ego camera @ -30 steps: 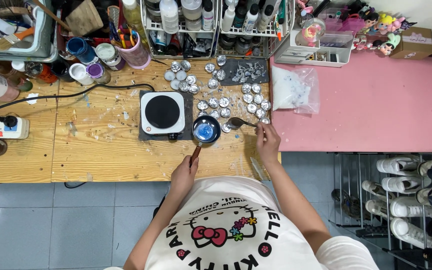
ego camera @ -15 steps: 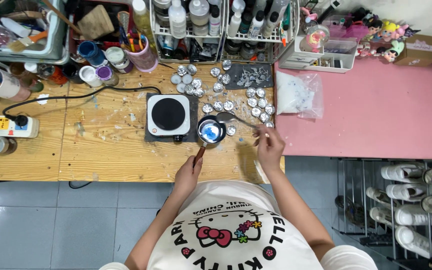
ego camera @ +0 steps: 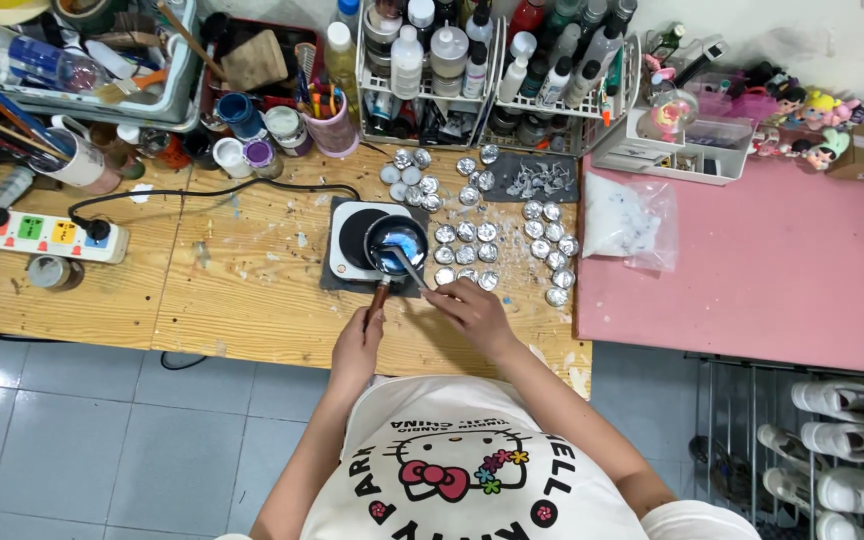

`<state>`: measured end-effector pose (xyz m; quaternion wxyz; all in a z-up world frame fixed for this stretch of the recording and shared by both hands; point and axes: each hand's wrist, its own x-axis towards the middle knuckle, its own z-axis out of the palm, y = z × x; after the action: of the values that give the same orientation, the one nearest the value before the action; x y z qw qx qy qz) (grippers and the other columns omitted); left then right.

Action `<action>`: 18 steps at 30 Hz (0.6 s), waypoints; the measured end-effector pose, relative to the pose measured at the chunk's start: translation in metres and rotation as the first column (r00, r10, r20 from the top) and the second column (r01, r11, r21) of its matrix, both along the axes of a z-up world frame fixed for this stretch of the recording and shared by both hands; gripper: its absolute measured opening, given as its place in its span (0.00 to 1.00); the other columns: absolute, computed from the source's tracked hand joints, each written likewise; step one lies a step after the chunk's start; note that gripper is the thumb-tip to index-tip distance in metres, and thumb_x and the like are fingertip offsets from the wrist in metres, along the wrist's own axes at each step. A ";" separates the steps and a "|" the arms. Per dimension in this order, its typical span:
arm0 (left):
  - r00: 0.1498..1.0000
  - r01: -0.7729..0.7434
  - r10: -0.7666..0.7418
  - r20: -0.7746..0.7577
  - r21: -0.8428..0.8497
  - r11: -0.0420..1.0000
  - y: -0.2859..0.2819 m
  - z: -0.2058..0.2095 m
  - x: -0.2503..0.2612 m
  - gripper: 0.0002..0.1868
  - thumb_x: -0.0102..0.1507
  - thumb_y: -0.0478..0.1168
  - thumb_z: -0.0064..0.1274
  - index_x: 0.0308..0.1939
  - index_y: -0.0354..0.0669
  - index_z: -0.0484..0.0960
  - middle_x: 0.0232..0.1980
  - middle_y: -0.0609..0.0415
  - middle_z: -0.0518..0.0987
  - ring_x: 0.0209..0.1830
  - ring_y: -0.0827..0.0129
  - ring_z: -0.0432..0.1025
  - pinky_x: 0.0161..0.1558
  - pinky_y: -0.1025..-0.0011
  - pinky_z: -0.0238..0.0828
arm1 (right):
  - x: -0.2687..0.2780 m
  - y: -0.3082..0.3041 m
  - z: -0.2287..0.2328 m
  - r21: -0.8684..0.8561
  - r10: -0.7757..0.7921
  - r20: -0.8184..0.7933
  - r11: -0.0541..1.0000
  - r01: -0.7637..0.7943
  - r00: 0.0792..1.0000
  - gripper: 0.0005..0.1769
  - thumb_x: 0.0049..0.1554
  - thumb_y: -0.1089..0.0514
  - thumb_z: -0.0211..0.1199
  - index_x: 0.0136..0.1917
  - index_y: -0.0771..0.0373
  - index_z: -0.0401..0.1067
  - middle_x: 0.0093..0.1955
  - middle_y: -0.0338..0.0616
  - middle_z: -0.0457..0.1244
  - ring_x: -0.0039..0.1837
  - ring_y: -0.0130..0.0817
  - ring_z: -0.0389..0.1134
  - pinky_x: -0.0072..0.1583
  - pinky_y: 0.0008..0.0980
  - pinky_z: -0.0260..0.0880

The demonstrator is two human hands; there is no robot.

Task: The recorder melts wax in a small pot over a heating plate and fills small metal candle tins, occasionally adding decorative flakes.

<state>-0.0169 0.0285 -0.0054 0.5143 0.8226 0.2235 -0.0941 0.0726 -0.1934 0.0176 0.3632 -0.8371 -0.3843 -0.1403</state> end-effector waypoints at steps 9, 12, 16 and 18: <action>0.997 -0.050 0.051 0.053 -0.015 0.999 0.041 -0.034 0.005 0.21 0.74 0.52 0.42 0.45 0.36 0.78 0.31 0.47 0.73 0.31 0.63 0.68 0.37 0.66 0.67 | 0.008 0.028 -0.021 -0.138 -0.051 -0.153 0.990 0.030 0.987 0.26 0.54 0.51 0.73 0.65 0.51 0.73 0.51 0.38 0.68 0.49 0.35 0.70 0.42 0.31 0.73; 0.997 -0.071 0.072 0.035 -0.039 0.997 0.045 -0.040 0.005 0.21 0.73 0.53 0.42 0.48 0.37 0.79 0.31 0.47 0.73 0.31 0.65 0.67 0.37 0.67 0.67 | 0.011 0.015 -0.012 -0.045 -0.077 -0.116 0.996 0.072 0.990 0.35 0.50 0.44 0.75 0.68 0.54 0.70 0.53 0.44 0.66 0.52 0.39 0.69 0.48 0.35 0.74; 0.998 -0.042 0.042 0.038 0.010 0.999 0.050 -0.043 0.007 0.21 0.72 0.53 0.40 0.51 0.40 0.80 0.32 0.51 0.77 0.31 0.67 0.72 0.38 0.68 0.68 | 0.025 -0.022 -0.049 -0.097 -0.206 -0.205 0.977 0.189 0.957 0.31 0.51 0.42 0.75 0.63 0.54 0.71 0.53 0.43 0.67 0.54 0.39 0.69 0.49 0.35 0.74; 0.997 -0.054 0.054 0.063 0.007 0.998 0.052 -0.052 0.006 0.23 0.72 0.54 0.41 0.50 0.39 0.80 0.33 0.51 0.78 0.32 0.67 0.72 0.39 0.69 0.68 | 0.036 -0.043 -0.057 -0.164 -0.391 -0.472 0.920 0.357 0.790 0.21 0.59 0.49 0.69 0.63 0.57 0.73 0.57 0.44 0.65 0.52 0.37 0.70 0.50 0.34 0.74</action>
<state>-0.0113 0.0807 -0.0569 0.5201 0.8209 0.2298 -0.0532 0.1090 -0.2364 -0.0389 0.3866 -0.9155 -0.1093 0.0226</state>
